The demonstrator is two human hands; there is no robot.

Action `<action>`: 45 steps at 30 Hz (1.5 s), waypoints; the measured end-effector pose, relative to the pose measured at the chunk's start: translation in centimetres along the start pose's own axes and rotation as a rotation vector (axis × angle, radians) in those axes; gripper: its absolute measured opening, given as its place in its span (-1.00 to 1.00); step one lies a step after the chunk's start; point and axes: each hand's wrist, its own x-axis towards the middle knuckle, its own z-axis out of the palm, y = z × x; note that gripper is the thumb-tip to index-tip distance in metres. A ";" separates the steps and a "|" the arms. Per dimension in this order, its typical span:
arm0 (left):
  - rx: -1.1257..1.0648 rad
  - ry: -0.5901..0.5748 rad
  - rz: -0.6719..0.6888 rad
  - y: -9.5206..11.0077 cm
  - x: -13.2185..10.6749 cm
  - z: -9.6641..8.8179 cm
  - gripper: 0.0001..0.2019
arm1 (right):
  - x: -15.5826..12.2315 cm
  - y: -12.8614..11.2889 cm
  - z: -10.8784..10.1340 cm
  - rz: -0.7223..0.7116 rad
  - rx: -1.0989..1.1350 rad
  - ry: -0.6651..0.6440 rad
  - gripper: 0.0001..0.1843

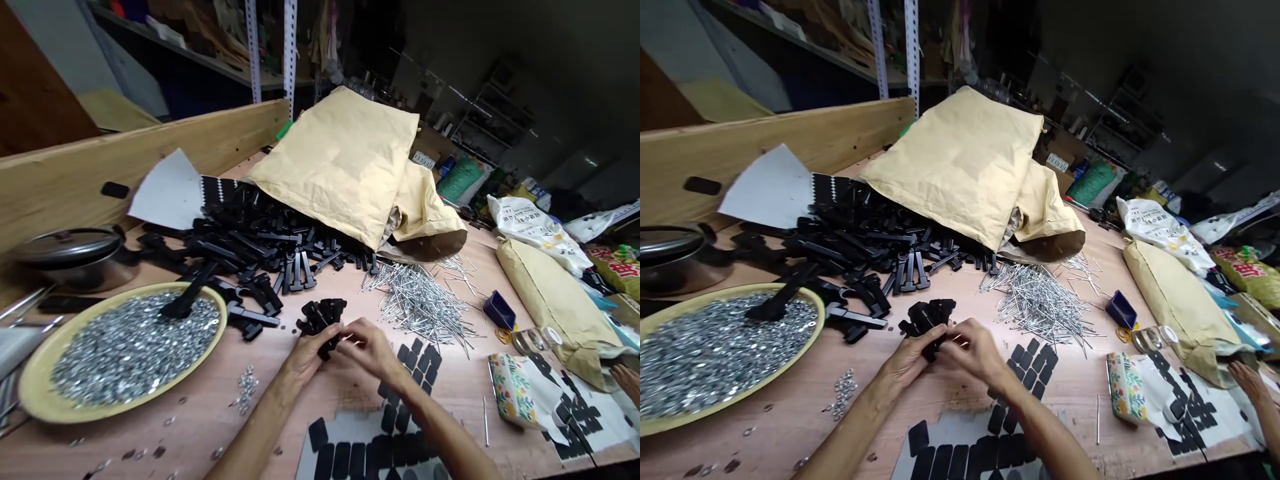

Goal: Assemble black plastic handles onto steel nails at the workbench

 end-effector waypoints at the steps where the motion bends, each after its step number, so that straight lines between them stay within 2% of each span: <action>1: -0.006 0.004 0.008 0.1 -0.1 0.0 -0.80 | 0.5 0.7 -1.4 0.090 -0.066 0.040 -0.77; 4: -0.031 -0.007 0.035 0.3 -0.6 0.3 -0.79 | 2.6 3.3 -5.1 0.445 -0.502 0.224 -0.77; 6: -0.032 -0.045 0.027 0.4 -1.0 0.5 -0.78 | 3.9 4.7 -6.2 0.581 -0.716 0.186 -0.81; 8: -0.018 -0.083 0.016 0.4 -1.4 0.8 -0.78 | 4.7 5.4 -6.2 0.599 -0.768 0.103 -0.81; 12: 0.016 -0.041 0.014 0.0 -1.9 1.5 -0.80 | 3.8 5.0 -5.0 0.519 -0.753 0.074 -0.74; 17: 0.129 -0.011 0.038 -1.6 -3.4 2.2 -0.74 | 1.0 3.7 -4.8 0.456 -0.698 0.142 -0.78; 21: 0.276 0.040 0.135 -3.0 -5.4 2.1 -0.72 | -0.2 3.1 -5.5 0.407 -0.590 0.177 -0.75; 24: 0.390 0.032 0.234 -3.3 -6.4 1.9 -0.71 | -0.7 2.3 -6.1 0.274 -0.491 0.190 -0.74; 26: 0.454 0.041 0.279 -3.2 -6.8 1.8 -0.73 | -1.2 1.3 -6.7 0.129 -0.404 0.157 -0.75; 30: 0.549 0.052 0.339 -2.7 -7.1 1.3 -0.79 | -2.5 -1.9 -8.0 -0.138 -0.283 0.014 -0.76; 32: 0.595 0.034 0.370 -2.7 -7.2 1.0 -0.79 | -3.1 -3.7 -8.3 -0.176 -0.295 -0.040 -0.72; 35: 0.647 -0.007 0.403 -3.0 -7.2 0.7 -0.79 | -3.8 -5.9 -8.3 -0.160 -0.393 -0.168 -0.61; 39: 0.689 -0.057 0.409 -3.4 -7.3 0.5 -0.76 | -4.4 -7.7 -7.6 -0.173 -0.506 -0.315 -0.53; 42: 0.678 -0.085 0.399 -3.3 -7.9 0.1 -0.73 | -4.5 -8.4 -7.8 -0.313 -0.351 -0.329 -0.47; 44: 0.625 -0.083 0.375 -2.9 -8.6 -0.1 -0.70 | -3.9 -8.1 -8.0 -0.383 -0.169 -0.271 -0.36; 45: 0.582 -0.080 0.348 -2.7 -9.0 -0.1 -0.69 | -3.5 -7.8 -8.0 -0.373 -0.107 -0.210 -0.37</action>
